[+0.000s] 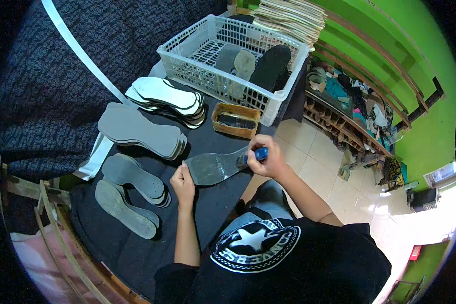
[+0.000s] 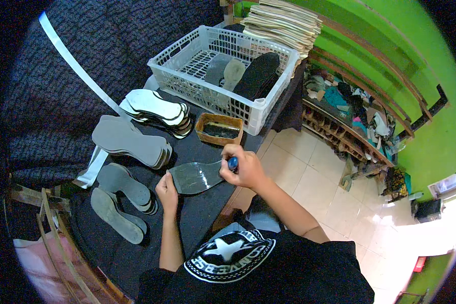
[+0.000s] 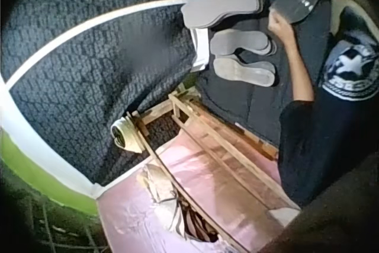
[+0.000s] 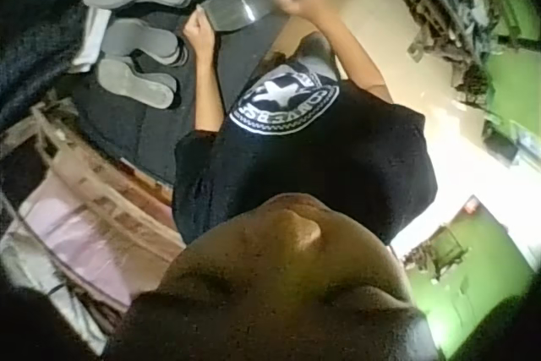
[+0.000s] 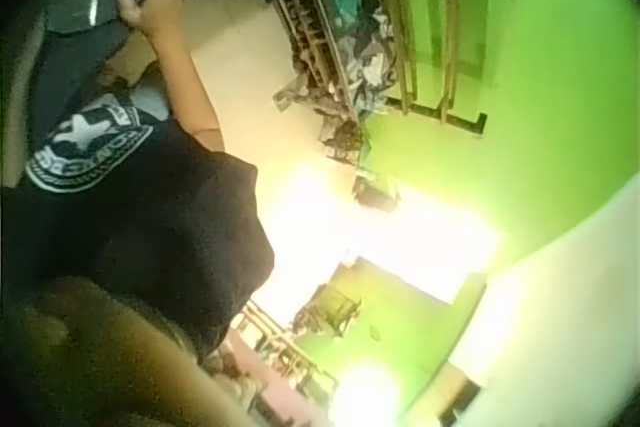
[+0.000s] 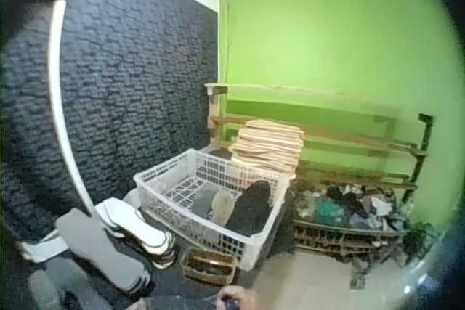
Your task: The person applies adhesive to shoe insoles using a small brush, places the coated insoles into a plastic basket, and picks up additional insoles from a stack to brush them.
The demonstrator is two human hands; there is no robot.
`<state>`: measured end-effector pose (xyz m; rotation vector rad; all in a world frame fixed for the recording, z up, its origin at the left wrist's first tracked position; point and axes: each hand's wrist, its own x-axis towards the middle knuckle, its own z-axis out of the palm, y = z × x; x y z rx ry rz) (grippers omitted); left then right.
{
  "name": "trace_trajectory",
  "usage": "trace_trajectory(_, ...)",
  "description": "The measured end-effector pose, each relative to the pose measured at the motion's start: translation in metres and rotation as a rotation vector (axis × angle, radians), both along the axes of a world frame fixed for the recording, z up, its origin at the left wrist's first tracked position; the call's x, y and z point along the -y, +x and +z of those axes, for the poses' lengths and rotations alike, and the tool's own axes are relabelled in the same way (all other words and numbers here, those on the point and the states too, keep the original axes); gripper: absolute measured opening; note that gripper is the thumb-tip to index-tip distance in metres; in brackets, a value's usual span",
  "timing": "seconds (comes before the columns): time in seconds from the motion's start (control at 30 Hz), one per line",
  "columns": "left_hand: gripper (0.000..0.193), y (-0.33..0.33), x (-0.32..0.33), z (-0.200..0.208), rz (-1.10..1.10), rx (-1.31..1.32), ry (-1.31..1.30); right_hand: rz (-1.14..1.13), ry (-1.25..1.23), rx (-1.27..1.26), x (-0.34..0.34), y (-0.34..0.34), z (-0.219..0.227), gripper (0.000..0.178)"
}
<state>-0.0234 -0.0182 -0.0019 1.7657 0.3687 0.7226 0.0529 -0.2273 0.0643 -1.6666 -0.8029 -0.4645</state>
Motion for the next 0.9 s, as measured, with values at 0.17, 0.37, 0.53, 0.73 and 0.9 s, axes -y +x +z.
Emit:
trace_trajectory(0.17, 0.029, 0.000, -0.001, -0.002, -0.004, -0.003, -0.005, 0.005, -0.177, 0.163, 0.025, 0.010, 0.004, 0.025)
trace_trajectory(0.37, 0.031, -0.001, 0.001, 0.003, -0.019, -0.022, -0.022, -0.038, -0.076, 0.101, 0.016, 0.011, 0.002, 0.019)
trace_trajectory(0.53, 0.032, -0.002, 0.001, 0.003, -0.005, -0.026, -0.030, 0.073, -0.081, 0.105, -0.003, 0.004, -0.001, 0.019)
trace_trajectory(0.73, 0.033, -0.003, 0.001, 0.005, -0.031, -0.039, -0.042, -0.131, 0.088, -0.059, 0.037, 0.023, -0.025, 0.019)
trace_trajectory(0.9, 0.033, -0.002, 0.003, 0.008, -0.039, -0.024, -0.029, -0.166, 0.058, 0.039, 0.029, 0.021, -0.017, 0.020)
